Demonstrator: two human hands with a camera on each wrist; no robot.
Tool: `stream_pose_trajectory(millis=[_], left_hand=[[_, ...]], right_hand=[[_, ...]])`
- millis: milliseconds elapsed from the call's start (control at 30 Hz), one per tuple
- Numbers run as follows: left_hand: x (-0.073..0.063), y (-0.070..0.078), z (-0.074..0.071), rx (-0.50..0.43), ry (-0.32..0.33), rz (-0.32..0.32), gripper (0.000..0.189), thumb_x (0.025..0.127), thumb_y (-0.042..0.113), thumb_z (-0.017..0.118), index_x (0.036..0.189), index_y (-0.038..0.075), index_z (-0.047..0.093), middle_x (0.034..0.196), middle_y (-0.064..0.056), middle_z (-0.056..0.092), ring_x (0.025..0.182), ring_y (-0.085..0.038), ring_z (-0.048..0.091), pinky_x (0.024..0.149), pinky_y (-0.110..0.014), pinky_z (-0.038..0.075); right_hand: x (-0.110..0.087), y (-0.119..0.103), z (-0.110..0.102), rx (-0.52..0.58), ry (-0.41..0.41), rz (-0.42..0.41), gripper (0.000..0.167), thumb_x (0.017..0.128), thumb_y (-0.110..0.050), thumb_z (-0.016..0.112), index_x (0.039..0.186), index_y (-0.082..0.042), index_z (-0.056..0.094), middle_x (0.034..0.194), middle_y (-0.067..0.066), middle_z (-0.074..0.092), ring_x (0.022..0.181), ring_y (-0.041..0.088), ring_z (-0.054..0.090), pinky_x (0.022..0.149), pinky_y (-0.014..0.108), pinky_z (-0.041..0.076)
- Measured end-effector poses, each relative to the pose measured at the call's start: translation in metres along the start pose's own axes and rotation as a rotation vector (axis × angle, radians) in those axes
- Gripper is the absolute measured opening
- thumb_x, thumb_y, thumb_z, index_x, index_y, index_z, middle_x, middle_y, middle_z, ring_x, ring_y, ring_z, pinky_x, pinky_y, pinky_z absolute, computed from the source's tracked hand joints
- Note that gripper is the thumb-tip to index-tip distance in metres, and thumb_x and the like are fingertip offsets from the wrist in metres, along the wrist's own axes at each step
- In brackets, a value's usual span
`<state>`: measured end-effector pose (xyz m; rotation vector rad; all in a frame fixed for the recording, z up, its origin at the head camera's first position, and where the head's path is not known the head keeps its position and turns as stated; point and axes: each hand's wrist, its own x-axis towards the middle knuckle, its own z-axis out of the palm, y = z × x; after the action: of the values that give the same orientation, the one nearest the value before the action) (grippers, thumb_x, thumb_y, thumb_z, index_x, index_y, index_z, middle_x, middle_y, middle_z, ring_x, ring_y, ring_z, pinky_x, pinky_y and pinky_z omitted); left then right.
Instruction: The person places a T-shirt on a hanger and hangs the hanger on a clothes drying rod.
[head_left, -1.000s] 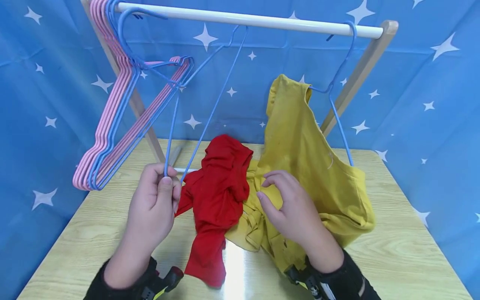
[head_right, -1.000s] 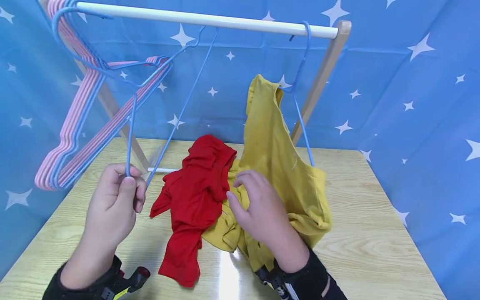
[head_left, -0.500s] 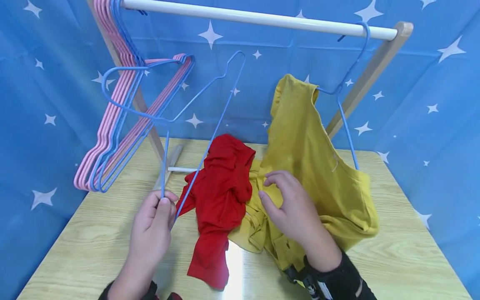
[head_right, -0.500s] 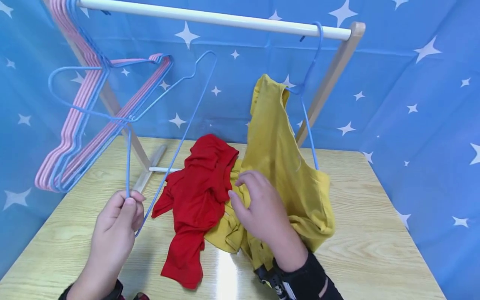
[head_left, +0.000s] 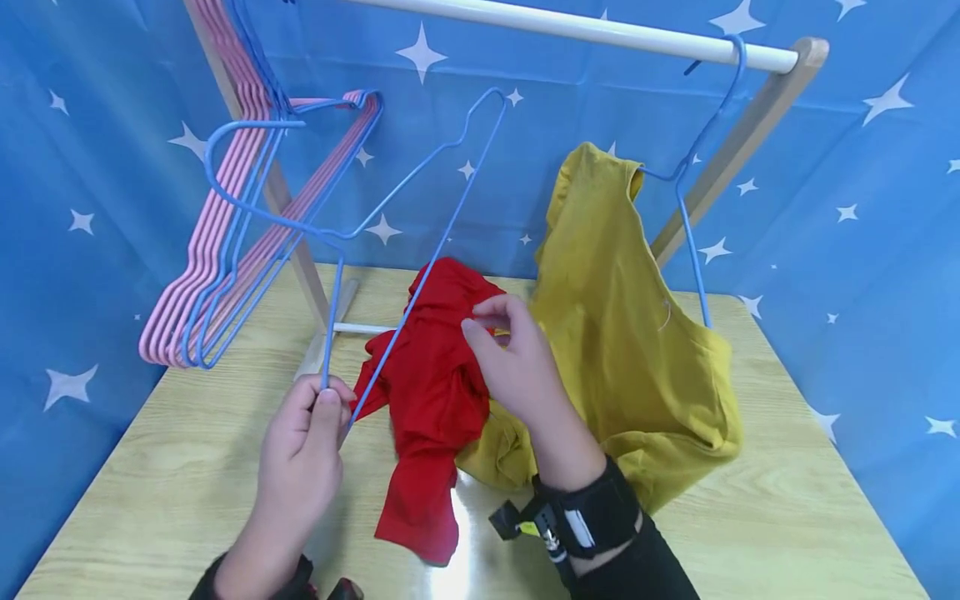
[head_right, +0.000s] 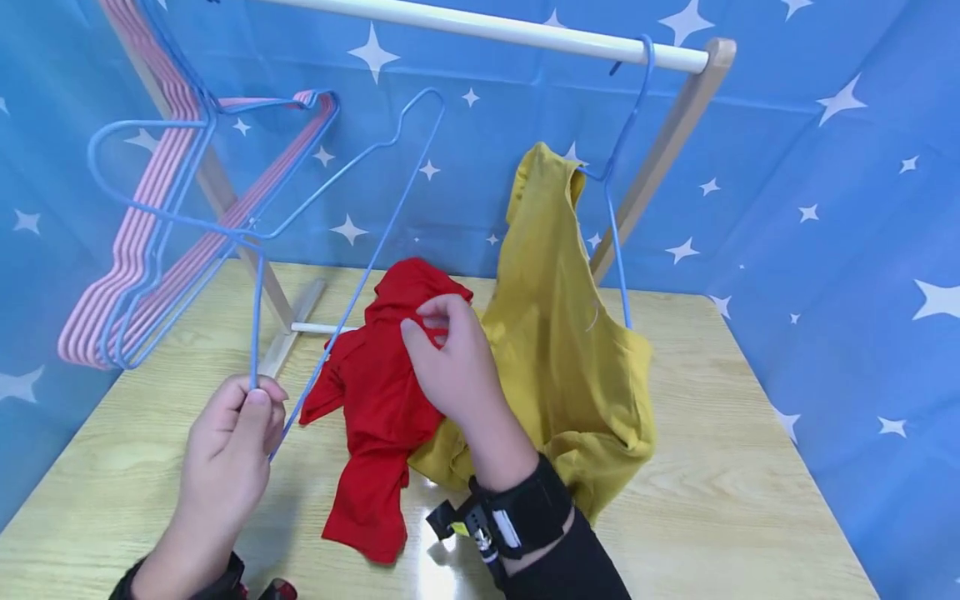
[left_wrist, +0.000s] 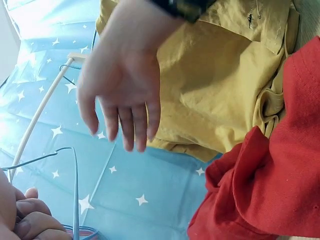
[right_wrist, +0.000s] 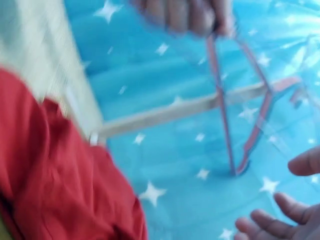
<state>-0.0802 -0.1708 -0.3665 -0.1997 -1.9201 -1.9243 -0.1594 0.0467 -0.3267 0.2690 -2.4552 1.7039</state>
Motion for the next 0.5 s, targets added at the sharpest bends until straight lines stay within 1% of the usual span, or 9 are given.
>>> stream_pose_trajectory(millis=[67, 200, 300, 333, 433, 500], left_hand=[[0.000, 0.000, -0.001, -0.008, 0.004, 0.003, 0.017, 0.106, -0.005, 0.042, 0.097, -0.008, 0.057, 0.060, -0.003, 0.036, 0.052, -0.013, 0.028, 0.050, -0.029, 0.025], [0.000, 0.000, -0.004, -0.019, 0.003, 0.005, 0.017, 0.105, -0.006, 0.042, 0.097, -0.008, 0.056, 0.060, -0.003, 0.036, 0.052, -0.015, 0.028, 0.049, -0.030, 0.023], [0.000, -0.001, -0.006, -0.005, 0.001, 0.012, 0.017, 0.105, -0.006, 0.041, 0.097, -0.007, 0.056, 0.059, -0.003, 0.036, 0.052, -0.015, 0.029, 0.048, -0.030, 0.023], [0.001, -0.001, -0.006, 0.003, 0.003, 0.016, 0.017, 0.105, -0.006, 0.041, 0.097, -0.007, 0.056, 0.059, -0.003, 0.036, 0.052, -0.014, 0.029, 0.047, -0.030, 0.023], [0.001, -0.001, -0.008, 0.020, 0.015, 0.021, 0.018, 0.105, -0.006, 0.041, 0.096, -0.006, 0.057, 0.058, -0.002, 0.035, 0.051, -0.013, 0.030, 0.046, -0.031, 0.023], [0.001, 0.000, -0.010, 0.043, 0.025, 0.018, 0.019, 0.106, -0.006, 0.041, 0.096, -0.004, 0.058, 0.059, -0.002, 0.037, 0.051, -0.013, 0.031, 0.045, -0.031, 0.024]], right_hand=[[0.014, 0.003, 0.003, -0.071, 0.002, -0.035, 0.028, 0.100, -0.022, 0.063, 0.123, -0.007, 0.056, 0.124, 0.008, 0.058, 0.114, 0.025, 0.057, 0.096, 0.044, 0.049], [0.040, 0.016, 0.006, -0.298, -0.028, -0.107, 0.033, 0.098, -0.022, 0.066, 0.125, -0.006, 0.055, 0.128, 0.008, 0.055, 0.116, 0.025, 0.054, 0.093, 0.043, 0.051], [0.052, 0.026, 0.010, -0.445, -0.097, -0.151, 0.038, 0.097, -0.023, 0.067, 0.127, -0.004, 0.054, 0.131, 0.010, 0.054, 0.117, 0.025, 0.055, 0.094, 0.043, 0.052], [0.055, 0.029, 0.011, -0.484, -0.117, -0.170, 0.038, 0.097, -0.023, 0.067, 0.128, -0.004, 0.054, 0.130, 0.010, 0.054, 0.114, 0.025, 0.056, 0.094, 0.043, 0.052], [0.064, 0.039, 0.016, -0.580, -0.167, -0.238, 0.039, 0.096, -0.023, 0.068, 0.127, -0.002, 0.055, 0.127, 0.012, 0.055, 0.109, 0.025, 0.058, 0.092, 0.041, 0.052], [0.070, 0.045, 0.018, -0.633, -0.185, -0.269, 0.038, 0.096, -0.022, 0.069, 0.125, -0.002, 0.057, 0.124, 0.012, 0.056, 0.106, 0.024, 0.058, 0.091, 0.040, 0.052]])
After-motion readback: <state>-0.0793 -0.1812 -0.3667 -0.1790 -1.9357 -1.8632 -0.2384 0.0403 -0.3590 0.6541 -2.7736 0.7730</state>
